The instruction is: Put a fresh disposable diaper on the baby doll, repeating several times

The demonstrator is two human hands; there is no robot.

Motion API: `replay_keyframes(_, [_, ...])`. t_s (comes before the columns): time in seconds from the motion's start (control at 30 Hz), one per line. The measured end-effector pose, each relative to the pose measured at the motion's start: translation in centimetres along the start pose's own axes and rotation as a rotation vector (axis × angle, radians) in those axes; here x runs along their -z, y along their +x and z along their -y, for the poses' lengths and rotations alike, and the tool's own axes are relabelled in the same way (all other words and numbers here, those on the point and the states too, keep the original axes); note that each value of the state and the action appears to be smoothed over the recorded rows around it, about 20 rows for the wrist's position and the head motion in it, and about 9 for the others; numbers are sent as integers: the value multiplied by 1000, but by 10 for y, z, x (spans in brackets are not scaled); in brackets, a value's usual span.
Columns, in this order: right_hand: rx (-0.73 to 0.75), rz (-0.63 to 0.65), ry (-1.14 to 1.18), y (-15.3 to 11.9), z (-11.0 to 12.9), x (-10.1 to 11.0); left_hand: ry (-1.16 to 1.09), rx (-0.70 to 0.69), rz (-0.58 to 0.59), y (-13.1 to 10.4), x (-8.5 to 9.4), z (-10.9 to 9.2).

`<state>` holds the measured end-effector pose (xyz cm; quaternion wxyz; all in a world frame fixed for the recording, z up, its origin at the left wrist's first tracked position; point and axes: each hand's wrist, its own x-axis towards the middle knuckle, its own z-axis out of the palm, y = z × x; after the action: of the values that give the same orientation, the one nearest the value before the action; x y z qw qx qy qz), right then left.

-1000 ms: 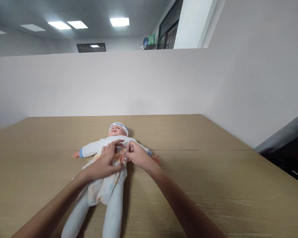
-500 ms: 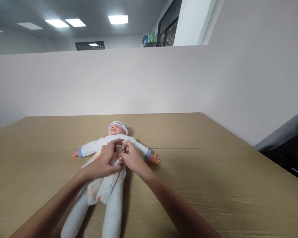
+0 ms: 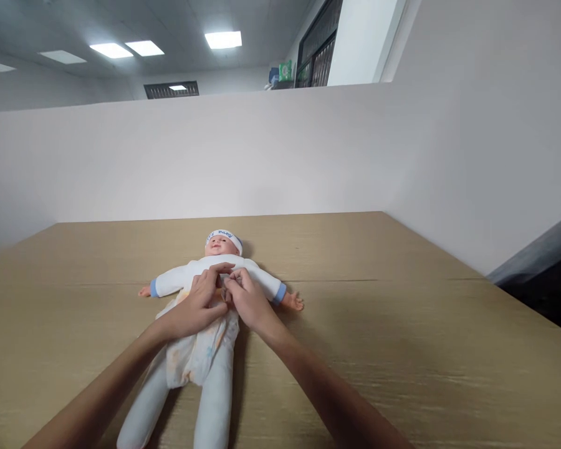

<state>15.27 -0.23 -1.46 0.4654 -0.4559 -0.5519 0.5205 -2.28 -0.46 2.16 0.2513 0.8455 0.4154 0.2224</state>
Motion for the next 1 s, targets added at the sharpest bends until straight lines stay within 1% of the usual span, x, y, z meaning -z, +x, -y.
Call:
replay_keyframes(0.1, [-30, 43, 27, 6, -2, 4, -31, 22, 3, 1, 1, 1])
replay_keyframes(0.2, [-42, 59, 23, 10, -4, 8, -49, 22, 11, 1, 3, -1])
replay_keyframes(0.37, [17, 24, -38, 3, 10, 22, -112, 39, 53, 0, 10, -2])
replay_keyframes(0.43, [44, 65, -83, -1, 16, 28, -130, 54, 64, 0, 12, 1])
replay_keyframes(0.5, [54, 133, -141, -4, 18, 31, -136, 62, 71, 1, 13, 4])
replay_keyframes(0.57, [47, 175, -186, -4, 14, 31, -153, 52, 79, 1, 15, 6])
replay_keyframes(0.7, [24, 170, -192, -1, 1, 27, -238, 45, 100, 2, 18, 5])
replay_keyframes(0.8, [11, 176, -177, 2, -5, 25, -249, 49, 106, 2, 17, 5])
replay_keyframes(0.9, [2, 168, -176, 2, -5, 24, -246, 30, 103, 2, 14, 9])
replay_keyframes(1.0, [4, 186, -183, 0, 2, 25, -264, 34, 93, 3, 14, 14])
